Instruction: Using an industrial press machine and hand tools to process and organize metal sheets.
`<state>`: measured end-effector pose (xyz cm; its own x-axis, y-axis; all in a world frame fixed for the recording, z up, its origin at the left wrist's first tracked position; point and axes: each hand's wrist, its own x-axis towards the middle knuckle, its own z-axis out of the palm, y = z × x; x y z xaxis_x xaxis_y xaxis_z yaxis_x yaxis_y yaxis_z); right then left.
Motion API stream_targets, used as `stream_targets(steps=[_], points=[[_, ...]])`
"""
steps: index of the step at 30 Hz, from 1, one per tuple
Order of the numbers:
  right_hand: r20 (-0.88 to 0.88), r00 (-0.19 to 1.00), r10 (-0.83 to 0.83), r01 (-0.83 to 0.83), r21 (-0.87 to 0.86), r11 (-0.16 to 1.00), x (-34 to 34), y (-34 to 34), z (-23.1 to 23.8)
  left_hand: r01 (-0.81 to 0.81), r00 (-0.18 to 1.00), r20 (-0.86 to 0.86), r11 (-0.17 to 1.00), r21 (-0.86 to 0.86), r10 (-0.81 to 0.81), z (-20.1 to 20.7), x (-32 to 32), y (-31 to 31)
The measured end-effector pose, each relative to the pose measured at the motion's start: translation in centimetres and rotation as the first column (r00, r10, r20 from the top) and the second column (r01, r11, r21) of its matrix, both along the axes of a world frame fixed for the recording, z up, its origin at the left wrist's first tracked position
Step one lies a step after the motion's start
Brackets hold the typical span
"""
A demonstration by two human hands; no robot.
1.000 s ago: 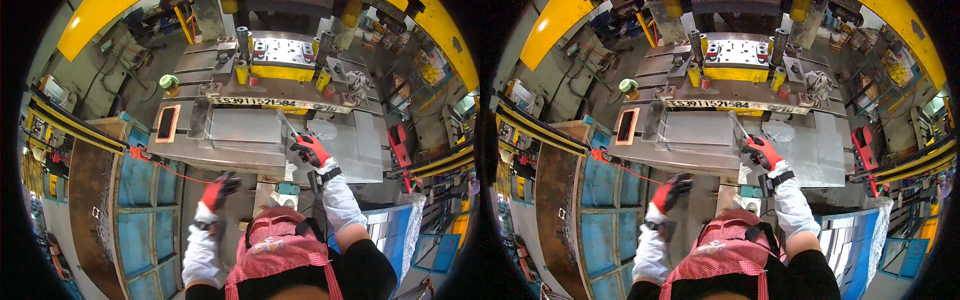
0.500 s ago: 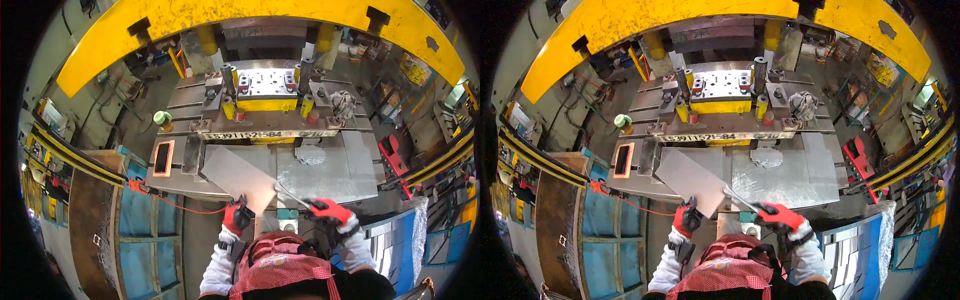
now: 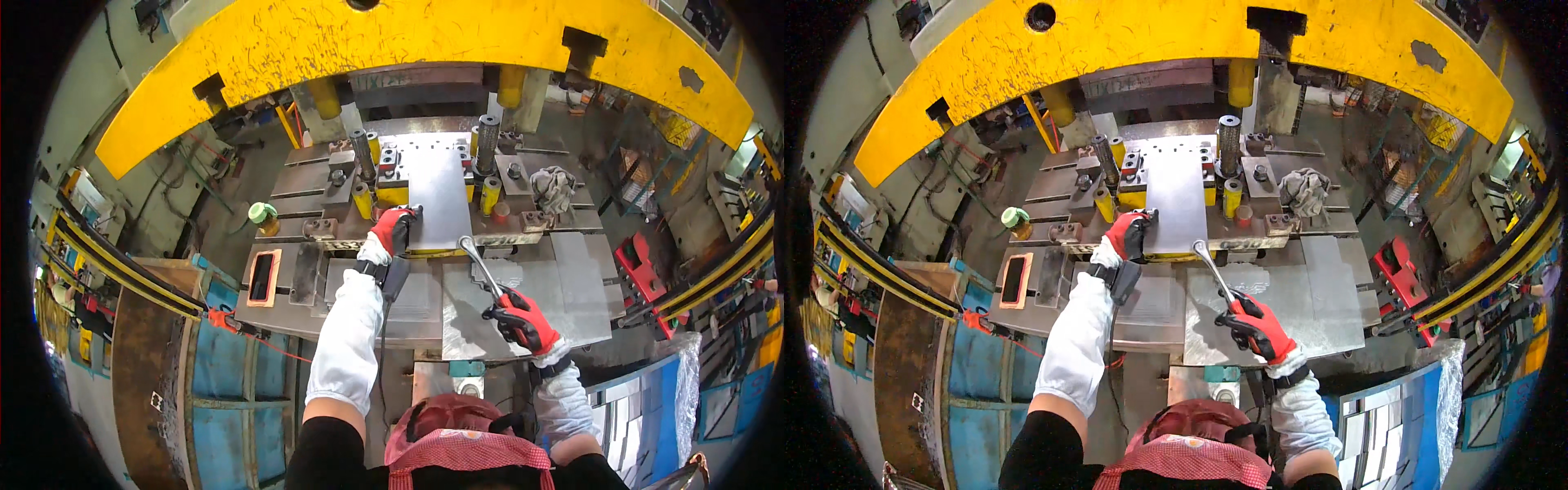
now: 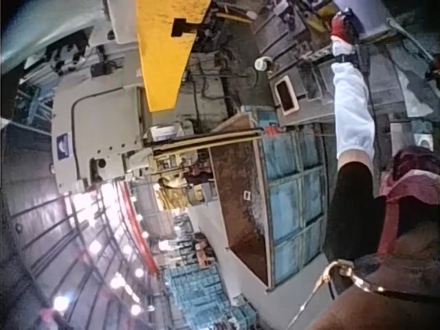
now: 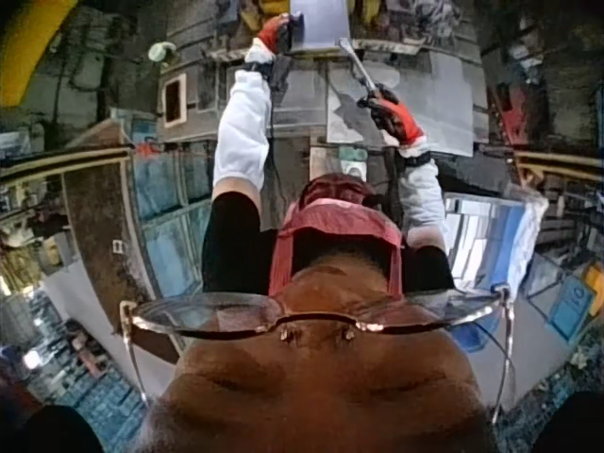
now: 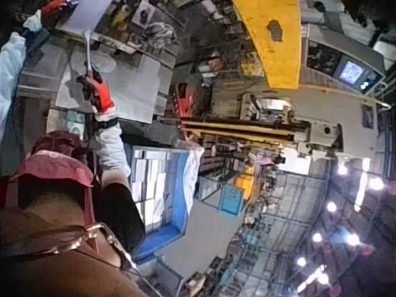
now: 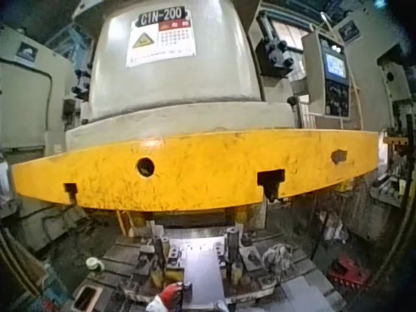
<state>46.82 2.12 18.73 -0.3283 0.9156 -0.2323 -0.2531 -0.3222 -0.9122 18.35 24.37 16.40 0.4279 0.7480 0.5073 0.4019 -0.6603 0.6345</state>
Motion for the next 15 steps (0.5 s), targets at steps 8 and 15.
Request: stream_targets(steps=[8, 15], points=[[-0.024, 0.999, 0.029, -0.030, -0.019, 0.999, -2.7, 3.7, 0.8, 0.334, 0.776, 0.600, 0.681, -0.652, 0.194, -5.7, -2.7, 2.6], [-0.014, 1.000, -0.001, 0.002, 0.028, 1.000, -2.3, 3.8, 1.2, 0.218, 0.897, 0.442, 0.856, -0.469, 0.014, 0.7, 1.1, -6.8]])
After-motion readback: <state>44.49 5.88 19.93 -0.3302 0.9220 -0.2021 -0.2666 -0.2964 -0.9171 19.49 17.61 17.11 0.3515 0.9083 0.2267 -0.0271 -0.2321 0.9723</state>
